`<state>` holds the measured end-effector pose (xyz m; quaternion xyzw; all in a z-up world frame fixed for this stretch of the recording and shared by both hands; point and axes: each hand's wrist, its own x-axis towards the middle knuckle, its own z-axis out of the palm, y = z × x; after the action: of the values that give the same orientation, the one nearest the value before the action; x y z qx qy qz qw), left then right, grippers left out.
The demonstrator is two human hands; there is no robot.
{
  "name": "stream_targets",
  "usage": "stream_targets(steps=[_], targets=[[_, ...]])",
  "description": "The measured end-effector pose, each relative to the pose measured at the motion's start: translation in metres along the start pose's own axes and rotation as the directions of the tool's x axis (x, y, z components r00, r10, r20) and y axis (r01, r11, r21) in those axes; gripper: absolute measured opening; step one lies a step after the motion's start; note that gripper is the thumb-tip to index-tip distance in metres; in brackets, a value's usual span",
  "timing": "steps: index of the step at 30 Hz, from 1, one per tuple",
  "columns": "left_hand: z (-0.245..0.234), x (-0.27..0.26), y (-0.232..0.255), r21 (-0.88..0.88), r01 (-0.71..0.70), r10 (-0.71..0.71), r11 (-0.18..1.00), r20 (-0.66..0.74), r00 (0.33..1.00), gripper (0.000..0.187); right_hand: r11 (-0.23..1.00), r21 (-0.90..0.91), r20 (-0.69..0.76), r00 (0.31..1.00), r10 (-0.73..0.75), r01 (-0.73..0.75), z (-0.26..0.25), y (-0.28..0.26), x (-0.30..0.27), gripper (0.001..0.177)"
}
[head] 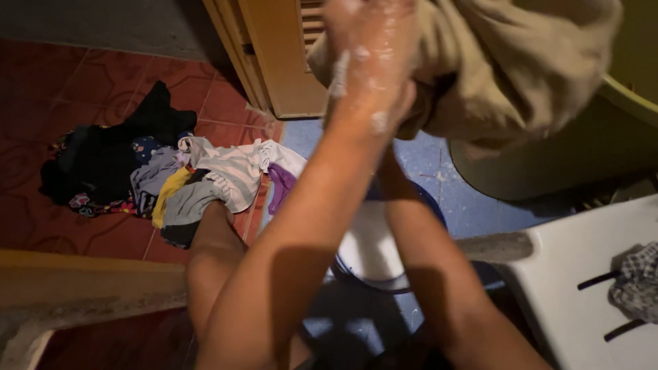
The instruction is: The person transfers water into a bucket using a scoop and then hand washes items of clothing one at a time in the soapy water.
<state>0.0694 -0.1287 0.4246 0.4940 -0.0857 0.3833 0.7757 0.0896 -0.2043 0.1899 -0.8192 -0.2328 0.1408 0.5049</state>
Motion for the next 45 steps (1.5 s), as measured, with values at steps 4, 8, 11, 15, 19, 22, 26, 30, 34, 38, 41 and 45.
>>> stream_targets(steps=[4,8,11,15,19,22,26,30,34,38,41,45], targets=[[-0.033,0.003,0.007,0.064,-0.115,0.109,0.991,0.097,0.989,0.049,0.951,0.089,-0.050,0.952,0.301,-0.296,-0.079,0.063,-0.053,0.064],[-0.064,-0.032,0.015,0.157,-0.187,0.145,0.970,0.243,0.959,0.055,0.788,0.450,0.085,0.899,0.429,-0.419,-0.118,0.067,-0.114,0.058],[-0.071,-0.096,0.001,0.277,-0.044,-0.050,0.960,0.324,0.945,0.077,0.585,0.607,0.259,0.830,0.494,-0.537,-0.118,0.077,-0.156,0.053],[-0.095,-0.178,-0.047,0.643,0.023,-0.389,0.765,0.434,0.813,0.084,0.265,0.645,0.517,0.665,0.540,-0.717,-0.080,0.138,-0.191,0.048],[-0.129,-0.239,-0.113,0.892,-0.004,-0.698,0.452,0.356,0.621,0.081,0.455,0.700,0.279,0.797,0.536,-0.551,-0.017,0.241,-0.193,0.043],[-0.148,-0.275,-0.156,0.937,0.202,-0.861,0.286,0.159,0.483,0.079,0.898,-0.019,0.005,0.898,0.439,-0.439,0.010,0.284,-0.196,0.067],[-0.169,-0.326,-0.207,0.890,0.455,-0.961,-0.019,-0.142,0.237,0.076,0.686,-0.573,-0.126,0.875,0.467,-0.448,0.014,0.245,-0.197,0.081],[-0.170,-0.356,-0.257,0.816,0.563,-0.944,-0.133,-0.277,0.180,0.073,0.902,-0.403,-0.534,0.840,-0.095,-0.154,0.009,0.139,-0.169,0.062],[-0.172,-0.370,-0.292,0.764,0.614,-0.936,-0.199,-0.335,0.113,0.070,0.900,-0.411,-0.562,0.817,-0.125,-0.145,0.009,0.093,-0.119,0.082],[-0.197,-0.377,-0.300,0.713,0.645,-0.938,-0.273,-0.346,-0.014,0.068,0.872,-0.352,-0.600,0.797,0.067,-0.339,0.011,0.121,-0.094,0.066],[-0.211,-0.386,-0.293,0.682,0.660,-0.934,-0.315,-0.347,-0.087,0.066,0.834,-0.394,-0.639,0.768,0.055,-0.387,-0.001,0.148,-0.102,0.020],[-0.218,-0.382,-0.293,0.657,0.678,-0.934,-0.330,-0.332,-0.133,0.063,0.877,-0.424,-0.660,0.740,-0.128,-0.226,-0.025,0.154,-0.126,0.017]])
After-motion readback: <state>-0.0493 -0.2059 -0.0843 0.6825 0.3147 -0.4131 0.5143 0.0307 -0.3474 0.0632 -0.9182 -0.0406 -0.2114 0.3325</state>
